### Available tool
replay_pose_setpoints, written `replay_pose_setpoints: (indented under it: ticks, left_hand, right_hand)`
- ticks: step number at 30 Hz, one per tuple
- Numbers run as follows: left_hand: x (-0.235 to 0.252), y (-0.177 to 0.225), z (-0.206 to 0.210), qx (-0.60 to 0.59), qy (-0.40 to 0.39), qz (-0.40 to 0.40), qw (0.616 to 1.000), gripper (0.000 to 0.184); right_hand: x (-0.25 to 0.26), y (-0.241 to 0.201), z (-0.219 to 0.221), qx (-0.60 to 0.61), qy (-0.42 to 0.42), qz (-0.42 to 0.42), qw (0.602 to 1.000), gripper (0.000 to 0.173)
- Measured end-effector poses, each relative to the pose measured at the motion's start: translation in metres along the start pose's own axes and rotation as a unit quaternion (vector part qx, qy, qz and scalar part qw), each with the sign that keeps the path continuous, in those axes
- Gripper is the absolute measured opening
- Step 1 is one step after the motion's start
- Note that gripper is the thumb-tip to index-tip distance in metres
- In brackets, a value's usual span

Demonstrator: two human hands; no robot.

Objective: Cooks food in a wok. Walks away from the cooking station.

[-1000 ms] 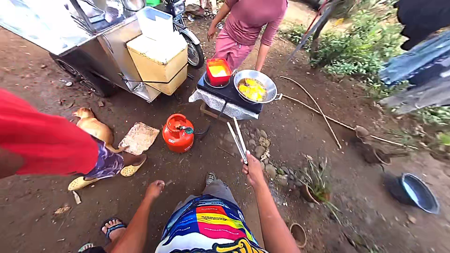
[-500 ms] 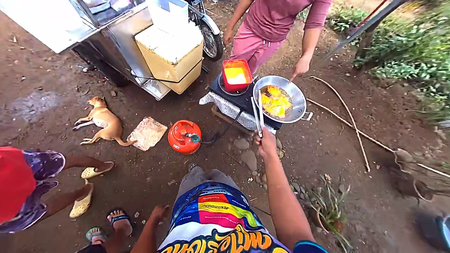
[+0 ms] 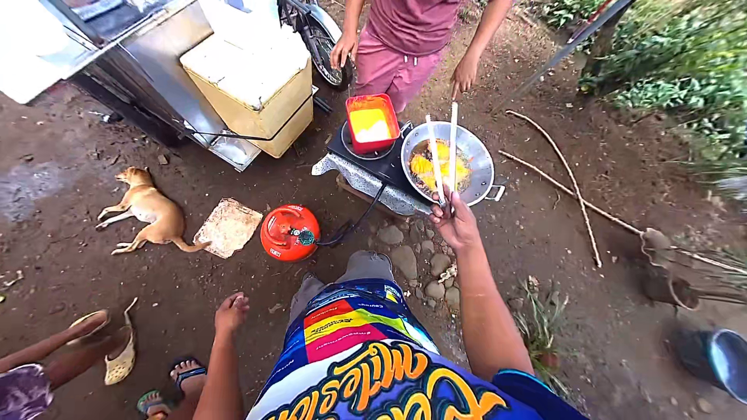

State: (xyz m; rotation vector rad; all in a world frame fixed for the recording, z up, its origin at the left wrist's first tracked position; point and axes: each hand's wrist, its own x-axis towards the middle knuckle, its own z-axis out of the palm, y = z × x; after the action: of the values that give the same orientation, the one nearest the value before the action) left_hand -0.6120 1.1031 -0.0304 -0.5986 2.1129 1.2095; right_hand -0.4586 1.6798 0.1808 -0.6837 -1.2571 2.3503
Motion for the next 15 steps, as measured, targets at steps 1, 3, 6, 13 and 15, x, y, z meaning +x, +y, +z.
replay_pose_setpoints:
  ticks: [1, 3, 6, 13, 15]
  left_hand:
    - [-0.007, -0.018, 0.011, 0.012, -0.003, -0.025, 1.000, 0.039]
    - [-0.026, -0.062, 0.035, 0.072, -0.020, -0.076, 0.994, 0.041]
    - [-0.077, -0.086, 0.084, 0.164, -0.065, -0.197, 0.964, 0.043]
    - [-0.126, -0.024, 0.236, 0.125, -0.100, -0.170, 0.972, 0.041]
    - [-0.122, 0.013, 0.268, 0.120, -0.122, -0.105, 0.980, 0.039]
  right_hand:
    - [0.000, -0.017, -0.019, -0.027, -0.030, 0.003, 0.999, 0.047]
    - [0.006, -0.049, -0.053, -0.125, -0.044, 0.024, 0.991, 0.057]
    - [0.025, -0.087, -0.097, -0.264, 0.017, 0.040, 0.963, 0.042]
    - [0.085, -0.116, -0.227, -0.620, 0.066, 0.069, 0.779, 0.054]
    - [0.099, -0.113, -0.244, -0.706, 0.084, 0.071, 0.700, 0.056]
